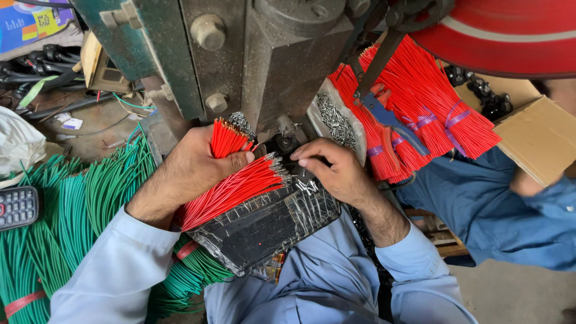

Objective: The person holds a bundle of red insulated wires in one hand and picks metal terminal connectors with the other, inserting each wire end with a terminal into a crimping press and operating the machine to crimp the terminal onto the wire, placing finished wires aside and repeating the cycle.

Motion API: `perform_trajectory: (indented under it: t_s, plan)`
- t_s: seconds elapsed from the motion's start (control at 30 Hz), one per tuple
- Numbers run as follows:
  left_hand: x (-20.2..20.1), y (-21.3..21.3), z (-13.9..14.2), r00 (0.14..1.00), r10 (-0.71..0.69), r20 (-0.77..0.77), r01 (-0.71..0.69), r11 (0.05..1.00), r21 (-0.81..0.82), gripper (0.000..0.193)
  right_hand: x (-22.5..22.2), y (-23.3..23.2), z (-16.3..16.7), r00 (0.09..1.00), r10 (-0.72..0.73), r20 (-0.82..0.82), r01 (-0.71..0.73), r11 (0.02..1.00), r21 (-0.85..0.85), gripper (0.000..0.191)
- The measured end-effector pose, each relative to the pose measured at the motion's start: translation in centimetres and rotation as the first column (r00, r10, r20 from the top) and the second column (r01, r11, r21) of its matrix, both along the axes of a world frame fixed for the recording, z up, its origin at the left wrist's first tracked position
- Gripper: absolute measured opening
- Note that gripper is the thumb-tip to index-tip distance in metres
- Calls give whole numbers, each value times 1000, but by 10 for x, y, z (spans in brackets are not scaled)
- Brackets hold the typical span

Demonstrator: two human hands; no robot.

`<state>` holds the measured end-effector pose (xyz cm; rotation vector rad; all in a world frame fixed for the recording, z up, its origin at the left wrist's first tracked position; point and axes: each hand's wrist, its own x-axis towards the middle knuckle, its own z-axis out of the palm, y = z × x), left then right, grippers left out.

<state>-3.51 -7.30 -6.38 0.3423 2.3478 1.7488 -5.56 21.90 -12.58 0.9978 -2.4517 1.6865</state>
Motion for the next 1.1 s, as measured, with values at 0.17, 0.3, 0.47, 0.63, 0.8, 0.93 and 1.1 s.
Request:
perform_trajectory:
  t_s: [0.17,0.3,0.47,0.63,0.8,0.93,1.1]
  plan:
    - [0,-2,-1,1000,3,18,-4,997,77,14,-11,-12,-8,951,-88,298,142,976,-167,8]
    - [1,-2,1,999,36,-36,-37,999,-36,15,-17,-34,1,981,53,189,1,962,-272,14]
    - [1,-2,4,996,35,-84,-40,997,-62,17,-19,-50,7,994,-37,108,49,992,-120,8]
    - [-1,-1,2,997,26,-73,-28,999,-37,16,-27,-51,1,984,-78,163,87,995,-53,13]
    - [-2,-1,0,998,26,-50,-30,997,-71,16,-30,-50,0,983,-77,169,87,995,-53,12]
    - [-2,-1,0,999,40,-37,-43,993,-110,16,-30,-51,5,990,-11,138,26,995,-101,9]
    - [0,1,1,1000,3,-14,-3,1000,-14,14,-15,-48,17,984,19,176,3,992,-122,12]
